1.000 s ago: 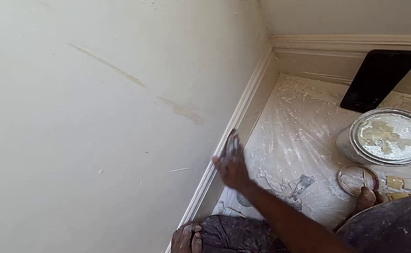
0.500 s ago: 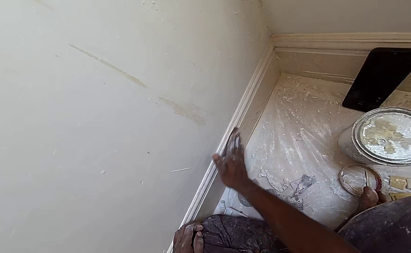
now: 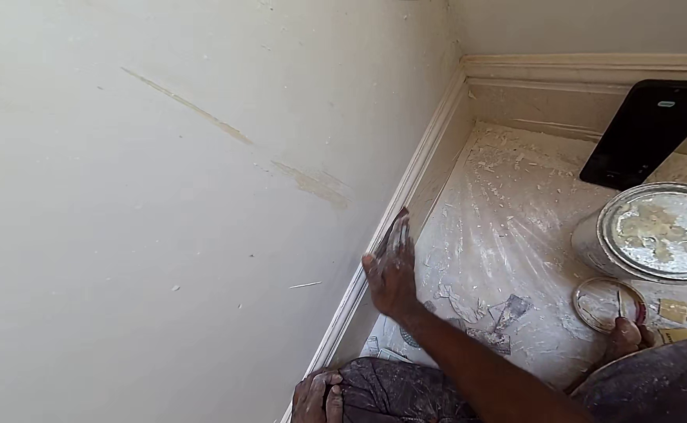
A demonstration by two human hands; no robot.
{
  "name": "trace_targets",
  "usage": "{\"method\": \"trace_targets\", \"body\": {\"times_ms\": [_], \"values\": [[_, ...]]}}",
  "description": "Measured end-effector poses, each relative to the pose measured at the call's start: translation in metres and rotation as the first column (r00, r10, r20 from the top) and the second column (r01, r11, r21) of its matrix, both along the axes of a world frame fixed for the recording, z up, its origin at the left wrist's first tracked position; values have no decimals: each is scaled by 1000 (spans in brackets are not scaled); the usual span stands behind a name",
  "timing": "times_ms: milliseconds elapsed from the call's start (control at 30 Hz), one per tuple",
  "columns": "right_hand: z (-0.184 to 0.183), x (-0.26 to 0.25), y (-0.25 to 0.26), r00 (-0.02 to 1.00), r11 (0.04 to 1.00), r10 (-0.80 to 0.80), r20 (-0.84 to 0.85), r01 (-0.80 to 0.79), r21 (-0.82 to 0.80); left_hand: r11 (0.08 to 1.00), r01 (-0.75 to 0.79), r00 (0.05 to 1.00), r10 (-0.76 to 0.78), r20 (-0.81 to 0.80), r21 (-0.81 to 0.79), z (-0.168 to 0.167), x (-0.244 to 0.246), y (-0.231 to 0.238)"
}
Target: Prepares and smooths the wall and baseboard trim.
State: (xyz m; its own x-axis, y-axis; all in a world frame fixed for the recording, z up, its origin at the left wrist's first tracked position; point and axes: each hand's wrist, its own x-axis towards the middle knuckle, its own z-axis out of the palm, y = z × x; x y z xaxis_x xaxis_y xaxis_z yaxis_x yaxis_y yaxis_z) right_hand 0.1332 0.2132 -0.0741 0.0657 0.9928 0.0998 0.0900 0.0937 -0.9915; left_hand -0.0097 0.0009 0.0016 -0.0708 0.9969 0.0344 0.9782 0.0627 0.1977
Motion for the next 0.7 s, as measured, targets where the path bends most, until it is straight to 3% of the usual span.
{"method": "trace_targets", "body": {"times_ms": [100,167,233,300,400,533,600,700], "values": [[-5,-2,4,998,1000,1,-67,-2,-10,1000,-11,1000,11,7,-10,3,2,0],[-11,19,50,986,996,-91,-136,90,-14,1000,-22,1000,22,10,-9,2,2,-3],[-14,56,103,988,997,-66,-140,59,-48,1000,-31,999,31,7,-5,1,-1,-5],[-18,79,122,990,1000,-30,-138,28,-12,1000,-31,999,31,9,-2,-1,1,-1],[-14,50,86,985,989,-37,-168,60,134,999,-18,1000,18,-8,-28,2,3,8],[-10,-2,14,991,993,-35,-130,49,107,1000,-6,1000,6,-17,-18,4,0,0],[-6,0,15,988,996,-27,-153,40,79,1000,-14,1000,14,-5,-21,4,1,-1],[-4,22,64,968,997,-31,-250,47,62,999,-33,999,33,2,-28,4,0,-3]]}}
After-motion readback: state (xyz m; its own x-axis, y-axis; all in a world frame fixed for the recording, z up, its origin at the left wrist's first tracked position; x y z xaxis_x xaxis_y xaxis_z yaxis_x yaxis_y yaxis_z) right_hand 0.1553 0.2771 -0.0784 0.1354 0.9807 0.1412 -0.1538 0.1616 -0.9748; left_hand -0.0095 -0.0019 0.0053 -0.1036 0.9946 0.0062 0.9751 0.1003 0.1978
